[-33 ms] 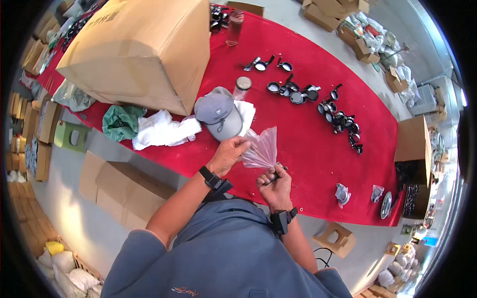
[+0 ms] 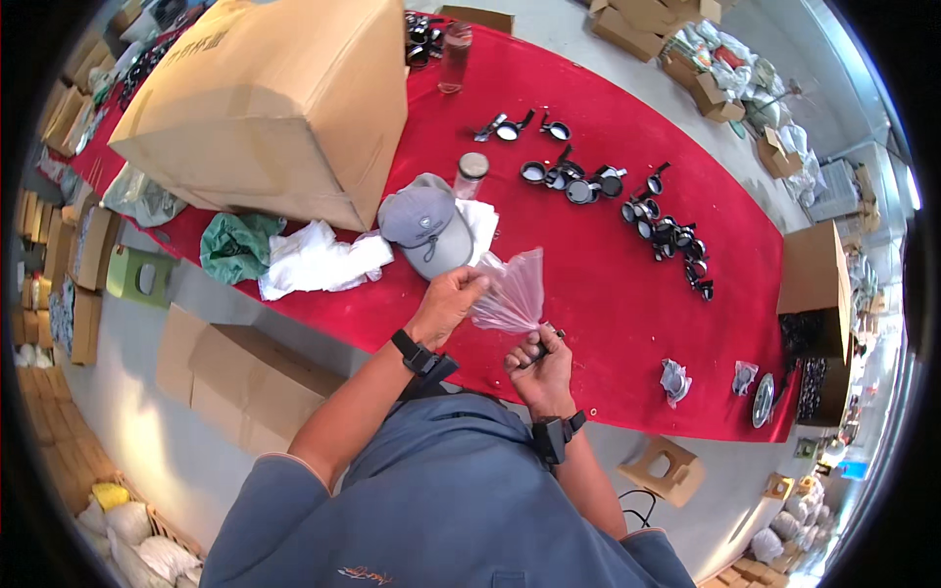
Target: The recorder is packing small circular mirrors into plastic bags and then into boxes.
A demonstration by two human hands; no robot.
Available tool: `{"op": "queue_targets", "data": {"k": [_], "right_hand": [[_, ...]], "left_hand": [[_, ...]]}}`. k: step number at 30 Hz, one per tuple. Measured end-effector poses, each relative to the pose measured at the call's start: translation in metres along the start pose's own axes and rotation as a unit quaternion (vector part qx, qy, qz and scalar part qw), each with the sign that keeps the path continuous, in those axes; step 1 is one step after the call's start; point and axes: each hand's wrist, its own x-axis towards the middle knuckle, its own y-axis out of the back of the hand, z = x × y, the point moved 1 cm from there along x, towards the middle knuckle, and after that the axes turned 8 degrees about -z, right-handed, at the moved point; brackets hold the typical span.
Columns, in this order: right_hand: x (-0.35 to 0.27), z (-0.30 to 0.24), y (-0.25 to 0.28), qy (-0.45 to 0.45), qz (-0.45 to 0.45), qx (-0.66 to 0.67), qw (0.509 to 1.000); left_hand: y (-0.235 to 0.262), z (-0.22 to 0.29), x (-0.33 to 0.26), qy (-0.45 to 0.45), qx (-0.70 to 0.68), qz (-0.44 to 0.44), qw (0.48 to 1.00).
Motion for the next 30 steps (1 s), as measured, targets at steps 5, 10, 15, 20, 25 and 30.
{"op": "queue_targets", "data": {"k": [5,10,15,20,25,30], "right_hand": [[-0.034,-0.018,0.022,0.086,-0.005,-0.09,0.992],[-0.048,-0.043,0.034,0.139,-0.099,-0.235,0.957],[-0.061,-0.045,0.011,0.174,-0.096,-0.254,0.947],[-0.054,-0.05,0.025,0.178,-0.073,-0.229,0.954],[-0.048,-0.056,0.034,0.261,-0.053,-0.171,0.949],[-0.062,-0.06,0.016,0.247,-0.017,-0.191,0.95]], "left_hand": [[-0.015,0.011,-0.001,-0.048,0.089,-0.049,0.994],[-0.066,0.033,-0.01,-0.026,0.146,-0.119,0.982],[-0.089,0.03,-0.012,-0.001,0.222,-0.141,0.965],[-0.093,0.013,-0.005,-0.031,0.196,-0.101,0.975],[-0.126,0.018,-0.035,0.12,-0.051,-0.081,0.988],[-0.126,-0.011,-0.032,0.074,0.0,-0.103,0.992]]}}
